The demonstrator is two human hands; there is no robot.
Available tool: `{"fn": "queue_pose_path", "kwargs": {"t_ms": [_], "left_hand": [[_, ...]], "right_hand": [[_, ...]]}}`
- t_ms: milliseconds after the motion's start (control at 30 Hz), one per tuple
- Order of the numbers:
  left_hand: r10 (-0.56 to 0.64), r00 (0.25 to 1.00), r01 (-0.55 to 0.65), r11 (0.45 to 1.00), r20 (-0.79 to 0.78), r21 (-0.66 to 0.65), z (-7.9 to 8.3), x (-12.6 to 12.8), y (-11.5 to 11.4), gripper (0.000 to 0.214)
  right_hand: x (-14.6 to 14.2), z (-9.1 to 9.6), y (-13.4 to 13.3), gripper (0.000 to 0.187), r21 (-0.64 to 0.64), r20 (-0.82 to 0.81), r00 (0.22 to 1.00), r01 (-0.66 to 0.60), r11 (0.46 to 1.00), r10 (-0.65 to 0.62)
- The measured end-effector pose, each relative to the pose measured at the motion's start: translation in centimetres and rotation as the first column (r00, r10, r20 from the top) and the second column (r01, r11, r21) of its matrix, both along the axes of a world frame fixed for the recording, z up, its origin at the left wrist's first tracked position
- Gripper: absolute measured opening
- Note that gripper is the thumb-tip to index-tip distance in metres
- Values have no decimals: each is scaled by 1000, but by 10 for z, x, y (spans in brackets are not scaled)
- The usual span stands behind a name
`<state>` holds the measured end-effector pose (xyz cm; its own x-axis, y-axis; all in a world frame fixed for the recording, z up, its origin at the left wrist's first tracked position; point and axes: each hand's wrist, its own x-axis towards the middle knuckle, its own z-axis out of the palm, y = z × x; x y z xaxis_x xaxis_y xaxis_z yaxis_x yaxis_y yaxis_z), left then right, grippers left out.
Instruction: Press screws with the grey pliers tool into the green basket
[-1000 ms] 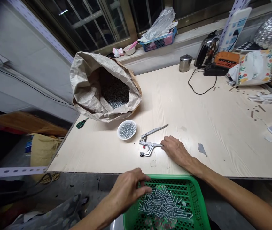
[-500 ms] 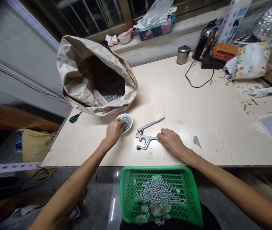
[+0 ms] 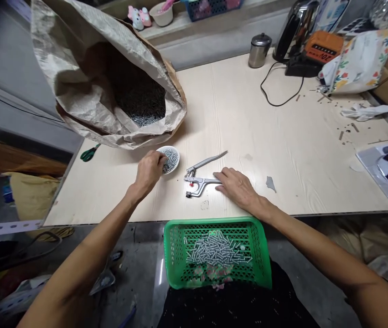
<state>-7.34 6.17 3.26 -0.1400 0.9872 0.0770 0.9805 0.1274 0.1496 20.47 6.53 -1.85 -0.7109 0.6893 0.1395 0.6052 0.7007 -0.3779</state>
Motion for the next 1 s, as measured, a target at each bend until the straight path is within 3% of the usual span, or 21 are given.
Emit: {"fn": "queue_pose_path", "kwargs": {"t_ms": [67,133,233,333,400,500,567,733,1000], "left_hand": [[-27,995,13,988,92,155,7,4,-18,18],[-52,979,3,970,195,242,12,7,-37,17],[18,920,-97,979,391,182,12,6,-54,16],[157,795,-226,973,585,46,8,4,-54,16],[174,722,-264,964,669,33,7,6,-50,16],[110,630,-246,967,769,63,8,19,-51,16],[79,551,-222,974,831,55,12,30,-57,16],[70,397,-226,974,915,23,17,46,-80,20],[126,320,-234,971,939,-51,9,47,-116,29]], "right_hand": [[13,16,-11,33,19,-66,998,18,1000,-17],[32,31,-30,27,17,-119,989,94,995,-91],[68,37,-67,30,-77,-25,966,256,964,-259],[94,20,-104,41,-162,278,865,470,868,-417],[100,5,-121,41,-321,362,819,558,765,-446],[96,-11,-134,38,-619,169,897,419,665,-408],[91,-15,-136,37,-691,41,900,340,638,-435],[87,-11,-134,32,-691,25,878,360,626,-477],[85,-15,-140,28,-666,37,874,383,639,-485]]}}
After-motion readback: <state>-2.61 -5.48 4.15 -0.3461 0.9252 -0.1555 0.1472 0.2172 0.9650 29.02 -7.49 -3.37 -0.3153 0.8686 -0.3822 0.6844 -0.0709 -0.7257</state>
